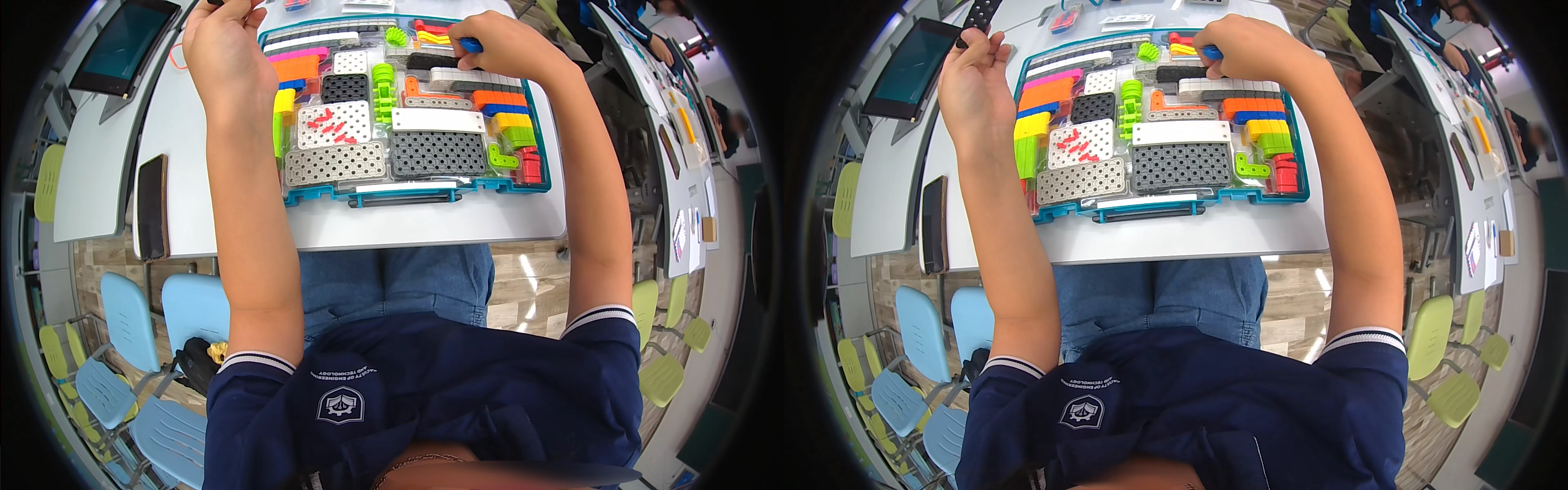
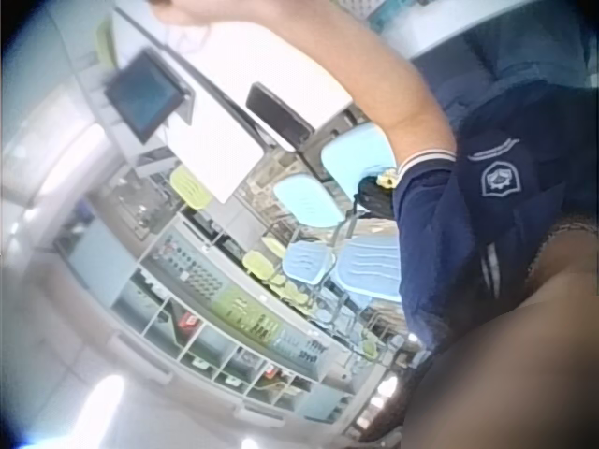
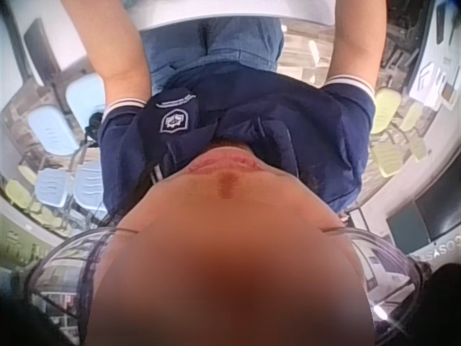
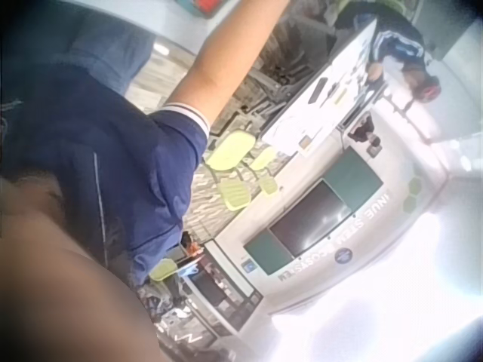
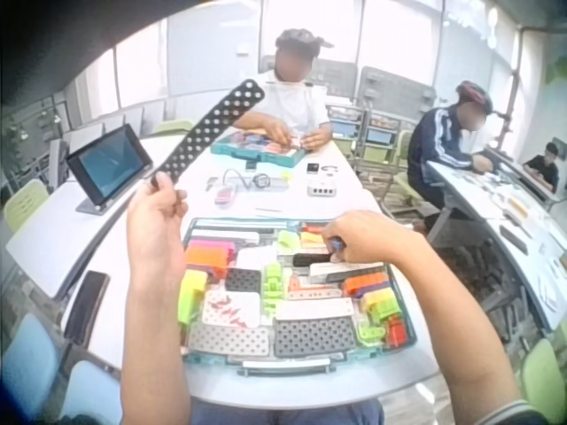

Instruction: The person uses a blue plastic tool to remove small red pins from white and black perforated boards inside a teal educational kit. They then place the boards and pins back into their designated compartments within the kit.

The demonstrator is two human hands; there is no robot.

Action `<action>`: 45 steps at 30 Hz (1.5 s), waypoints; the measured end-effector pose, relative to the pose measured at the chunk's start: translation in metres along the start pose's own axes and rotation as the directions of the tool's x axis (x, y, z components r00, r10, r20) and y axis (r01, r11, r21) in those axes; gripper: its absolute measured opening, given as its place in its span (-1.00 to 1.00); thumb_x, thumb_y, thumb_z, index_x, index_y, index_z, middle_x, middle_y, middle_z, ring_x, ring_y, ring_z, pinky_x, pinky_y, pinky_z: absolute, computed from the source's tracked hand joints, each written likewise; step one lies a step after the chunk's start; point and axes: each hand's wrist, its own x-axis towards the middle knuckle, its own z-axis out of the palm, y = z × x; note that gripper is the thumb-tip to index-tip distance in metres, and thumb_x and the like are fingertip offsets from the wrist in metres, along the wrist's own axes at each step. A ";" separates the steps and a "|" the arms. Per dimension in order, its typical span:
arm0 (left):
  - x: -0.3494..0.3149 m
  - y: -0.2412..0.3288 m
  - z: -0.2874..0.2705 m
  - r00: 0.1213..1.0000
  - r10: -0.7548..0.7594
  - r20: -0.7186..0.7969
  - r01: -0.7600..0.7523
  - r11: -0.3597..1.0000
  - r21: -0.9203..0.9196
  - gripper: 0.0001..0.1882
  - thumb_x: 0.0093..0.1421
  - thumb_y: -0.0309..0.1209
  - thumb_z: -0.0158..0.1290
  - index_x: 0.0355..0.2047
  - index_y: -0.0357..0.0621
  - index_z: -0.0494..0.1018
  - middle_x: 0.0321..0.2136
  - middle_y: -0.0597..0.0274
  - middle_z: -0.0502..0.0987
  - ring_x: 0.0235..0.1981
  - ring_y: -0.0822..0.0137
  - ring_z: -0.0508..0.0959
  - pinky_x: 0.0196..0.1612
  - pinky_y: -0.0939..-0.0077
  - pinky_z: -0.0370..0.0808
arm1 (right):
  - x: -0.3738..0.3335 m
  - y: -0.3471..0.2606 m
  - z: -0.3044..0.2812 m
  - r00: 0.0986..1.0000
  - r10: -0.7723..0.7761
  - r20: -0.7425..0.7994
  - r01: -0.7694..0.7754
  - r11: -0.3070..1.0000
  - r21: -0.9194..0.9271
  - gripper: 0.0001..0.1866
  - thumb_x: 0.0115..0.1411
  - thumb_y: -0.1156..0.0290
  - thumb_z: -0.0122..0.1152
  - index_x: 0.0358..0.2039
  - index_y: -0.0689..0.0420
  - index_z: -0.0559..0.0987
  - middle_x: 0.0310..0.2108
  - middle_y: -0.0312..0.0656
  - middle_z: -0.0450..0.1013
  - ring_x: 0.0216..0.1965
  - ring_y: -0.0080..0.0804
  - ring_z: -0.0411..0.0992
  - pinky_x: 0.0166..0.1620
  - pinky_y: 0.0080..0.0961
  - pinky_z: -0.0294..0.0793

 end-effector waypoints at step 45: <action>-0.051 -0.019 0.045 0.784 -0.046 0.619 -0.599 0.202 0.775 -0.77 0.15 -0.30 0.34 -0.19 -0.05 0.74 -0.32 0.19 0.70 -0.32 0.38 0.64 -0.28 0.42 0.51 | -0.045 0.015 0.018 0.893 0.183 -0.411 0.009 0.906 0.423 -0.86 0.06 0.53 0.41 -0.36 0.27 0.65 -0.34 0.07 0.61 -0.21 0.06 0.57 -0.13 -0.21 0.53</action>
